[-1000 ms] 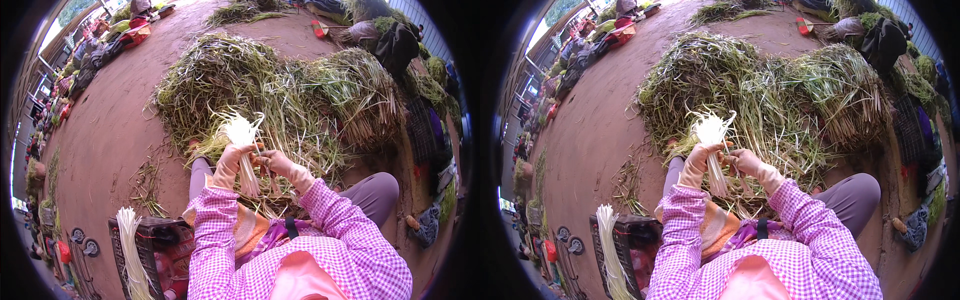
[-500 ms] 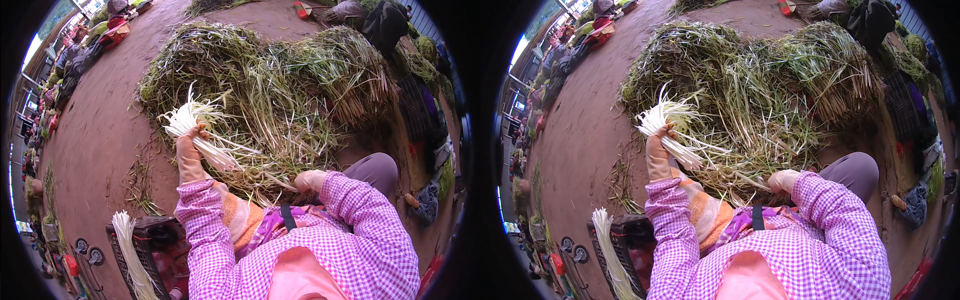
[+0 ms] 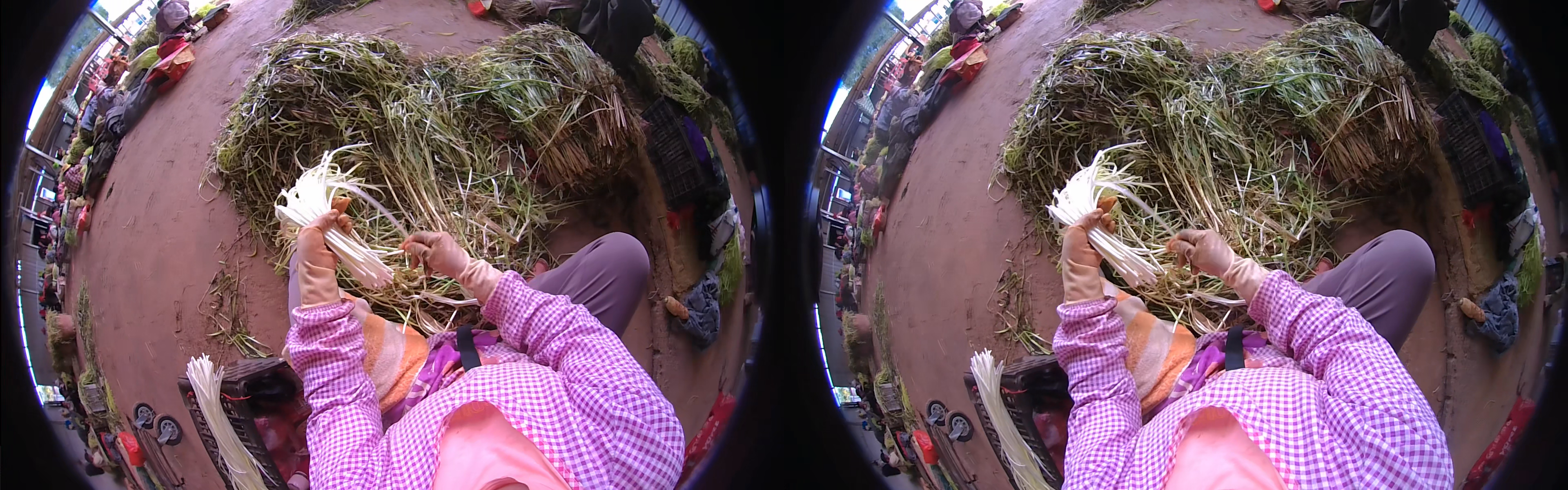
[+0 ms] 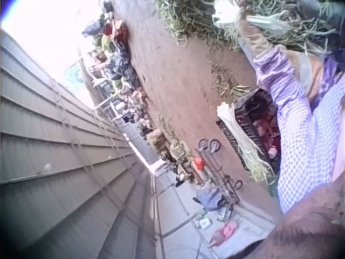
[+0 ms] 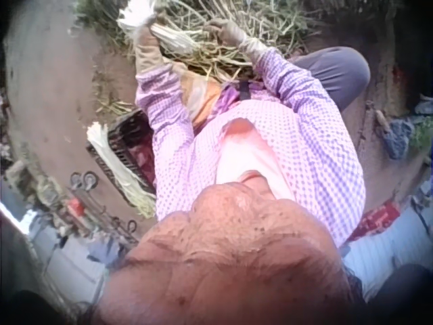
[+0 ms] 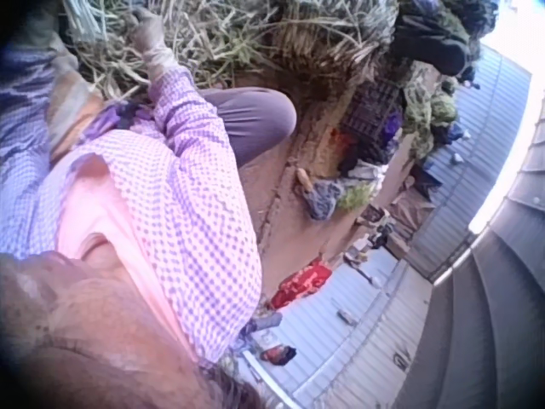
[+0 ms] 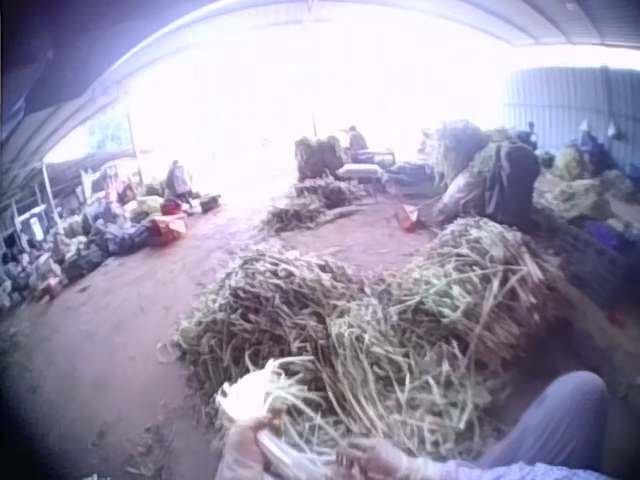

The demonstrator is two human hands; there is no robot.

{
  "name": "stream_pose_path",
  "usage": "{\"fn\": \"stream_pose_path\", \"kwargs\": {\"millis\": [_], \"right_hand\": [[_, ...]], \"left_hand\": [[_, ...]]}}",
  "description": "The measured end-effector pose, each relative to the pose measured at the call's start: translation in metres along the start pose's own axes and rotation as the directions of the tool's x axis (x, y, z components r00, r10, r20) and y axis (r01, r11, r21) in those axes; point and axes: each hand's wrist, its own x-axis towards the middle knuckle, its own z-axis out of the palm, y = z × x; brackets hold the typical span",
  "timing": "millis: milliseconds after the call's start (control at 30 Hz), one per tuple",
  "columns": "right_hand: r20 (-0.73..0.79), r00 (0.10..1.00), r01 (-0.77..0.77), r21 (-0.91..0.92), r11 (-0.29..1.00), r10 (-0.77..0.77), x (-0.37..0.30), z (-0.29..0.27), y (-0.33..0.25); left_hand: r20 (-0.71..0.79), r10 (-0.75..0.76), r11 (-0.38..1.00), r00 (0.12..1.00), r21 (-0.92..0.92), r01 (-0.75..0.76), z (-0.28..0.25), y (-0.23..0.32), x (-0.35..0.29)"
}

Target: The person sits on the ground and repeatedly pulls apart bundles of plant fibers by hand, separating usable strands from waste. The person holds the bundle in one hand and strips fibers with the other, dropping the waste onto a pile nearby.

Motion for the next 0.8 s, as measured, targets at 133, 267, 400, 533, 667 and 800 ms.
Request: {"fn": "stream_pose_path", "kwargs": {"millis": [133,267,400,533,667,800], "right_hand": [[0.033,0.962,0.273,-0.186,0.944,-0.271,0.006,-0.003,-0.012],[0.353,0.935,0.053,-0.203,0.978,0.022,0.029,0.002,-0.018],[-0.017,0.993,-0.104,0.322,0.941,0.115,0.064,-0.036,0.020],[-0.549,0.820,-0.299,-0.167,0.939,0.163,0.110,-0.091,0.068],[-0.462,0.827,-0.562,-0.652,0.508,0.321,0.154,-0.107,0.078],[-0.487,0.841,-0.469,-0.433,0.770,0.238,0.141,-0.112,0.057]], "left_hand": [[-0.068,-0.042,0.998,0.997,-0.051,0.039,0.014,-0.026,0.004],[-0.009,-0.116,0.993,0.993,-0.002,0.116,0.028,-0.033,0.002],[-0.099,0.227,0.972,0.969,-0.034,-0.232,0.016,-0.001,-0.009],[-0.160,0.396,0.880,0.904,-0.216,-0.423,0.004,0.018,0.003],[0.035,0.142,0.871,0.989,-0.480,-0.108,0.007,0.001,0.019],[0.077,0.111,0.888,0.991,-0.455,-0.064,0.009,-0.002,0.016]]}}
